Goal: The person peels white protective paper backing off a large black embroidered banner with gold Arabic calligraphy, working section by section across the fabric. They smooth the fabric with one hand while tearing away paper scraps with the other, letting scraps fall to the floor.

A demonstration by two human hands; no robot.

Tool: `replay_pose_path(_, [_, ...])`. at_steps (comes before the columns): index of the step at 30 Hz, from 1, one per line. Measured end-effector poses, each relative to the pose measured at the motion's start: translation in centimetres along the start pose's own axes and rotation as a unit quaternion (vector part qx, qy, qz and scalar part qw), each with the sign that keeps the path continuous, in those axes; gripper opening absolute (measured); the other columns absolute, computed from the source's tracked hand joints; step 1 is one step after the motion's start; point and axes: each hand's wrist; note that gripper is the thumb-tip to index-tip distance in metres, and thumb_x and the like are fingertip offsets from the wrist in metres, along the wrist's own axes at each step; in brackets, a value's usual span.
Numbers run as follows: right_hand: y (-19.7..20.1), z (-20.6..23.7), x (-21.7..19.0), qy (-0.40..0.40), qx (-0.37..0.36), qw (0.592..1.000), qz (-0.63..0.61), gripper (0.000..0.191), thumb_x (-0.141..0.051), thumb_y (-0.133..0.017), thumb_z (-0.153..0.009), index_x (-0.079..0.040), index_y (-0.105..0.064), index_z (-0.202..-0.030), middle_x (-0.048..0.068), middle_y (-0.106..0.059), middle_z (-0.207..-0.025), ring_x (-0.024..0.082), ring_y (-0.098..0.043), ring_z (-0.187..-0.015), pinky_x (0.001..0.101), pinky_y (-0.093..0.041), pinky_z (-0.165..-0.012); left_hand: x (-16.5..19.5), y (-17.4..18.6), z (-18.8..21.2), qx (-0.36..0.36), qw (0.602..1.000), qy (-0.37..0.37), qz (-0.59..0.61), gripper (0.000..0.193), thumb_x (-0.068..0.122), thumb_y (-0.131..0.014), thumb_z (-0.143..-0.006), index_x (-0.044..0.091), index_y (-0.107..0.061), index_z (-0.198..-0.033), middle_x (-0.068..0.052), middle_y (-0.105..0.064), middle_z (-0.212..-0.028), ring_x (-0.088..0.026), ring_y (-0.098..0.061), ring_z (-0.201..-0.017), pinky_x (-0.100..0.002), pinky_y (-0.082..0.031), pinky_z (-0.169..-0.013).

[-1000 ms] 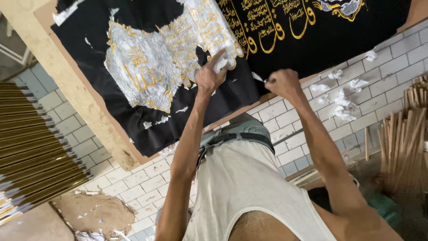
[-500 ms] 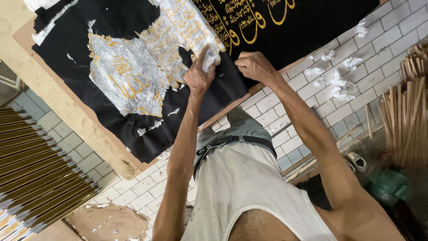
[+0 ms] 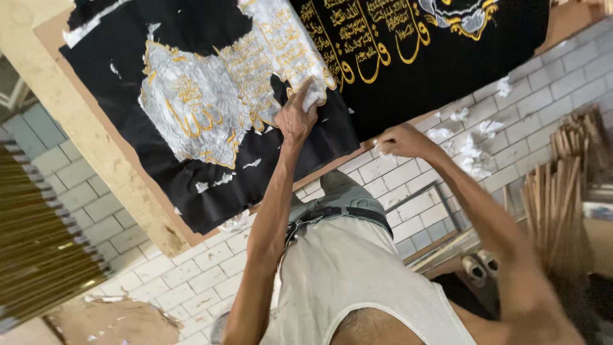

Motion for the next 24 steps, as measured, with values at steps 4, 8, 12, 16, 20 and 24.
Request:
replay_pose_path(4, [-3.4, 0.2, -2.6, -0.050, 0.205, 0.855, -0.474, 0.024, -0.023, -0.064, -0.095, -0.006, -0.070, -0.112, 0.005, -0.072, -0.098, 0.020, -0.070, -0.088, 0.0373, -0.060, -0.079, 4.5, -1.6, 2.6, -0.028, 0.885, 0.023, 0.465, 0.050, 0.026, -0.070, -0.092, 0.012, -0.062, -0.139, -0.007, -0.074, -0.120, -0.019, -0.072, -0.103, -0.033, -0.061, -0.089])
replay_pose_path(8, [-6.5, -2.7, -4.8, 0.034, 0.249, 0.596, -0.763, 0.040, -0.038, -0.061, -0.092, -0.006, -0.064, -0.117, 0.007, -0.069, -0.111, 0.022, -0.070, -0.101, 0.0395, -0.062, -0.087, 11.6, -3.6, 5.8, -0.111, 0.973, -0.156, 0.128, 0.056, 0.044, -0.069, -0.089, 0.006, -0.063, -0.129, -0.016, -0.063, -0.120, -0.036, -0.058, -0.117, -0.052, -0.044, -0.105])
replay_pose_path(12, [-6.6, -0.8, -2.2, 0.094, 0.182, 0.413, -0.887, 0.040, -0.035, -0.061, -0.112, 0.001, -0.064, -0.128, 0.014, -0.068, -0.120, 0.022, -0.065, -0.095, 0.0318, -0.056, -0.074, 12.1, -1.8, 6.6, -0.060, 0.945, -0.323, -0.002, 0.053, 0.041, -0.065, -0.091, 0.006, -0.061, -0.131, -0.016, -0.060, -0.129, -0.038, -0.050, -0.129, -0.062, -0.032, -0.114])
replay_pose_path(16, [-8.7, 1.2, 3.1, -0.176, 0.391, 0.631, -0.646, 0.024, -0.031, -0.058, -0.104, -0.010, -0.063, -0.112, 0.006, -0.065, -0.106, 0.021, -0.067, -0.097, 0.0349, -0.059, -0.080, 12.3, 0.1, 9.0, -0.111, 0.916, -0.387, 0.001, 0.021, 0.030, -0.070, -0.086, 0.015, -0.068, -0.101, -0.012, -0.060, -0.136, -0.034, -0.049, -0.135, -0.058, -0.033, -0.117])
replay_pose_path(20, [-6.1, 5.7, 9.9, -0.017, 0.532, 0.846, 0.030, 0.028, -0.024, -0.053, -0.113, -0.006, -0.069, -0.098, 0.006, -0.063, -0.083, 0.019, -0.063, -0.078, 0.0336, -0.053, -0.070, 7.0, 3.8, 10.2, -0.187, 0.888, -0.379, 0.179, 0.034, 0.022, -0.076, -0.077, 0.010, -0.077, -0.109, -0.017, -0.059, -0.138, -0.037, -0.052, -0.133, -0.049, -0.042, -0.113])
replay_pose_path(24, [0.9, 10.4, 12.1, -0.324, 0.283, 0.880, 0.202, 0.046, -0.055, -0.062, -0.098, -0.017, -0.070, -0.121, 0.016, -0.069, -0.076, 0.023, -0.060, -0.064, 0.0411, -0.045, -0.057, -5.3, 13.0, 11.8, 0.002, 0.987, -0.156, 0.028, 0.037, 0.014, -0.081, -0.079, 0.008, -0.075, -0.114, -0.013, -0.067, -0.126, -0.035, -0.061, -0.119, -0.046, -0.049, -0.101])
Point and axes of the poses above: each hand's wrist, its own z-axis away from the middle knuckle, its own y-axis out of the back of the hand, x = y × z
